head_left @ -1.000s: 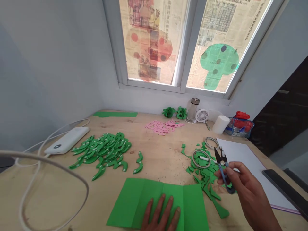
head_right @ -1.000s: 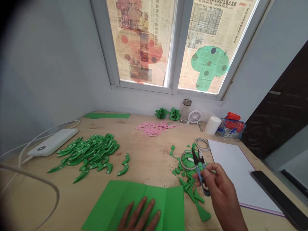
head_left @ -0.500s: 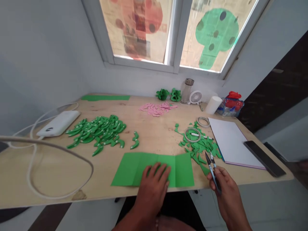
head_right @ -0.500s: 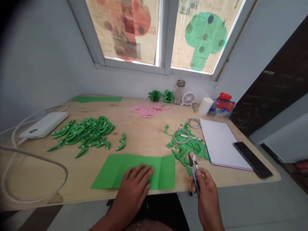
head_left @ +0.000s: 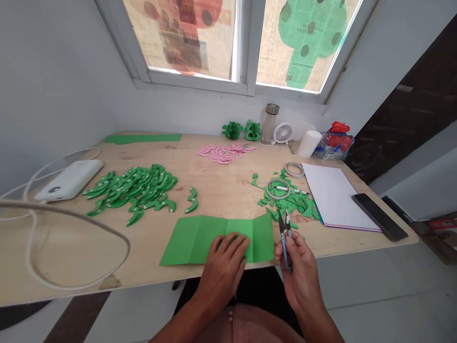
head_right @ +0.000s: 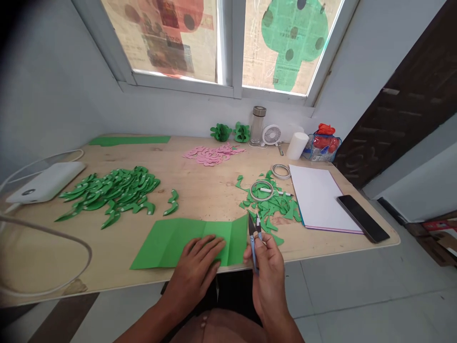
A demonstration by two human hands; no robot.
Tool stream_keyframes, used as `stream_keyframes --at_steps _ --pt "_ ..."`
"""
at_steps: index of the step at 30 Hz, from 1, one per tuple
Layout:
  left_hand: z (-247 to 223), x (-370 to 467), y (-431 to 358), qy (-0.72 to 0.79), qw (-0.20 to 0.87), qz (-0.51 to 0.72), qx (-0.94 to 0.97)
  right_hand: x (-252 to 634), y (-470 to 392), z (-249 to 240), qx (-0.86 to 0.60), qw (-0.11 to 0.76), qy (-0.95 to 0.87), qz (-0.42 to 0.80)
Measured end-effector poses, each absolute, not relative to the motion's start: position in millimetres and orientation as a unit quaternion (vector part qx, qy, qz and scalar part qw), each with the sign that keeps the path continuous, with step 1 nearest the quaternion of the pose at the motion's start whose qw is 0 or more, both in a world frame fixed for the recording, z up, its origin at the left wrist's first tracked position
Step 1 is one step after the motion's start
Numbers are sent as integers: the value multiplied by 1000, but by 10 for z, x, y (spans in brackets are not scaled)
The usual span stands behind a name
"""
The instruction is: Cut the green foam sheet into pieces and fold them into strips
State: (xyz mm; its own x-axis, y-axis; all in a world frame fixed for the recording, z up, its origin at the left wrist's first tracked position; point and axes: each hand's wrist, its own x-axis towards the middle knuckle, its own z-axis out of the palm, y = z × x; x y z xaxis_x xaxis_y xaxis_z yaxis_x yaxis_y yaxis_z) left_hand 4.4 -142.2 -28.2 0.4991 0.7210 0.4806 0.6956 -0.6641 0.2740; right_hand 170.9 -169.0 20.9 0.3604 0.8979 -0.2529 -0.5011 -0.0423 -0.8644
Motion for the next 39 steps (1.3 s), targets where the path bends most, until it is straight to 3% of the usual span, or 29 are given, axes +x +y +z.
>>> stream_keyframes --at_steps 9,19,29,39 --pt "-256 -17 -1403 405 105 360 834 1431 -1659 96 -425 638 -220 603" --pt "-248 -172 -1304 402 -70 334 850 1482 -1697 59 -443 638 -207 595" --pt "-247 -117 -1310 461 -66 313 828 1687 -1869 32 -547 571 -214 574" --pt "-353 -205 -1331 400 -97 309 857 1631 -2052 -112 -587 532 -237 562"
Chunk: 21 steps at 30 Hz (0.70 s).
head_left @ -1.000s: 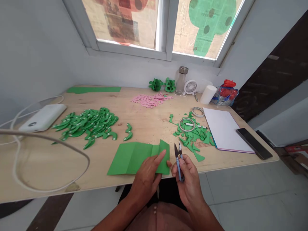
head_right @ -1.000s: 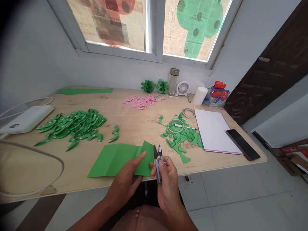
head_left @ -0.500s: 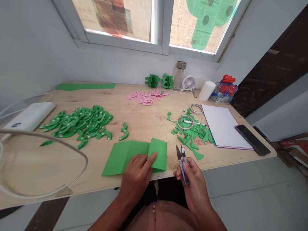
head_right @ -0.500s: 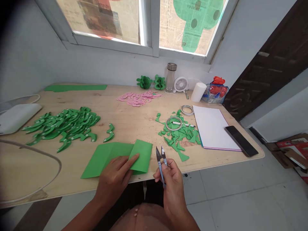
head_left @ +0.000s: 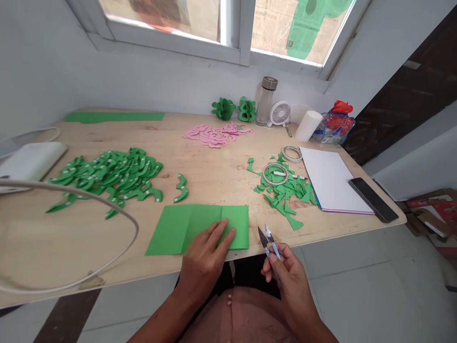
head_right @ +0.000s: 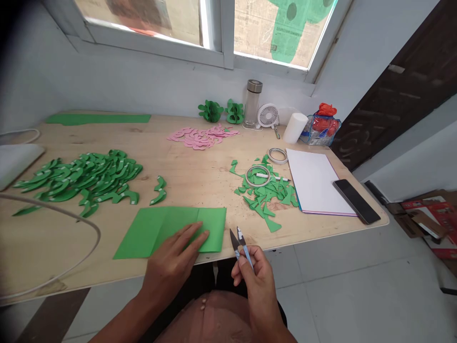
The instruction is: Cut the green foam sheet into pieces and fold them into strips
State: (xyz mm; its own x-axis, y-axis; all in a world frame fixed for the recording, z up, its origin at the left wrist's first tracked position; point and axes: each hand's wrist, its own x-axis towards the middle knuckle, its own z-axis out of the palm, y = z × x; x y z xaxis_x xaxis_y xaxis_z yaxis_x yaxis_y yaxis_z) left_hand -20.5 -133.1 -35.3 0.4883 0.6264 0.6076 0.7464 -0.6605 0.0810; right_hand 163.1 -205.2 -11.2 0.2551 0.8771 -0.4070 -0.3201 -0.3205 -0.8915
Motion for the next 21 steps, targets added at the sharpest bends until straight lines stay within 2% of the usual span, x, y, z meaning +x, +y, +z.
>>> stream_keyframes --at_steps 10,21 --pt "-305 -172 -1354 -433 84 -340 -830 1592 -2008 -43 -586 542 -231 557" --pt "-306 -111 -1383 -442 91 -242 -859 1595 -2073 -113 -581 537 -222 569"
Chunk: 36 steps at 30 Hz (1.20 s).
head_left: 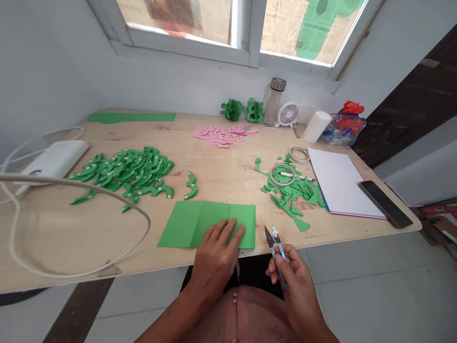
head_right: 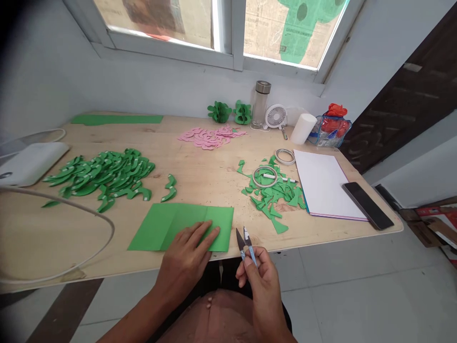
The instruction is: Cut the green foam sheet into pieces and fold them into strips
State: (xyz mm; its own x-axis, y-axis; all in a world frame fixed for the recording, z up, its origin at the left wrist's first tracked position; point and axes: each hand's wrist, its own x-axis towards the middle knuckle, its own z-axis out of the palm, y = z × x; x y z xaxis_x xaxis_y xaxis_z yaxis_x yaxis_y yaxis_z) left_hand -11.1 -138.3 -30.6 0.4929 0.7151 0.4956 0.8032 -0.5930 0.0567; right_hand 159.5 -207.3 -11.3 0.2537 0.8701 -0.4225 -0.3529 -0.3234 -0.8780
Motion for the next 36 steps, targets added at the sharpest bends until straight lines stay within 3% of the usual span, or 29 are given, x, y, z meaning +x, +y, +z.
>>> stream_keyframes --at_steps 17,28,36 --pt "-278 -117 -1346 -444 71 -213 -867 1597 -2078 -123 -578 533 -206 583" --pt "-97 -323 -1235 -479 -21 -401 -781 1612 -2066 -44 -568 558 -200 570" --pt "147 -382 -1118 -463 111 -417 -774 1517 -1857 48 -558 614 -207 519"
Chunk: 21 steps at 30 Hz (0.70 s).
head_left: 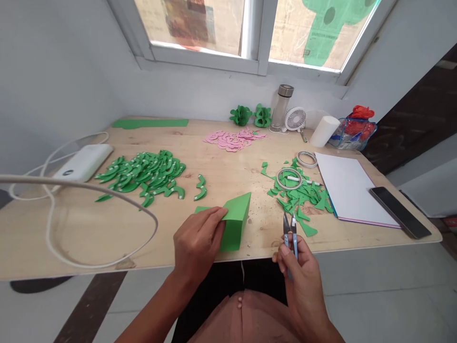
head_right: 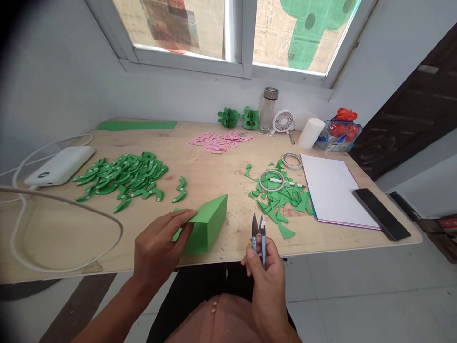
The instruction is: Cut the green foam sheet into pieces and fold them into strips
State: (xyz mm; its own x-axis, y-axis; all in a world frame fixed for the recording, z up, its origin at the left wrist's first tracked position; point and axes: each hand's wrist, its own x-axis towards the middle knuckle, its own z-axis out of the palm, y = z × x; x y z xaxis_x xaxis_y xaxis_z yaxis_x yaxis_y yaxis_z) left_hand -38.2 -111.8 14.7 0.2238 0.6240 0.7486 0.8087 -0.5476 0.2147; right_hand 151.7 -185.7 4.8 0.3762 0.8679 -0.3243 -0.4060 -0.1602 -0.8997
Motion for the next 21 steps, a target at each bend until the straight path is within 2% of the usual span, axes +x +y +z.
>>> stream_keyframes --at_steps 5,8,15,21 --pt "244 -275 -1083 -428 155 -397 -797 1455 -1634 149 -562 640 -260 455" --pt "321 -221 -1076 -401 162 -376 -820 1437 -1557 226 -563 619 -332 435" --pt "502 -66 -1082 -367 139 -359 -847 1401 -1540 271 -593 564 -427 383" --pt "580 65 -1080 -357 98 -385 -846 1433 -1524 215 -617 557 -444 333"
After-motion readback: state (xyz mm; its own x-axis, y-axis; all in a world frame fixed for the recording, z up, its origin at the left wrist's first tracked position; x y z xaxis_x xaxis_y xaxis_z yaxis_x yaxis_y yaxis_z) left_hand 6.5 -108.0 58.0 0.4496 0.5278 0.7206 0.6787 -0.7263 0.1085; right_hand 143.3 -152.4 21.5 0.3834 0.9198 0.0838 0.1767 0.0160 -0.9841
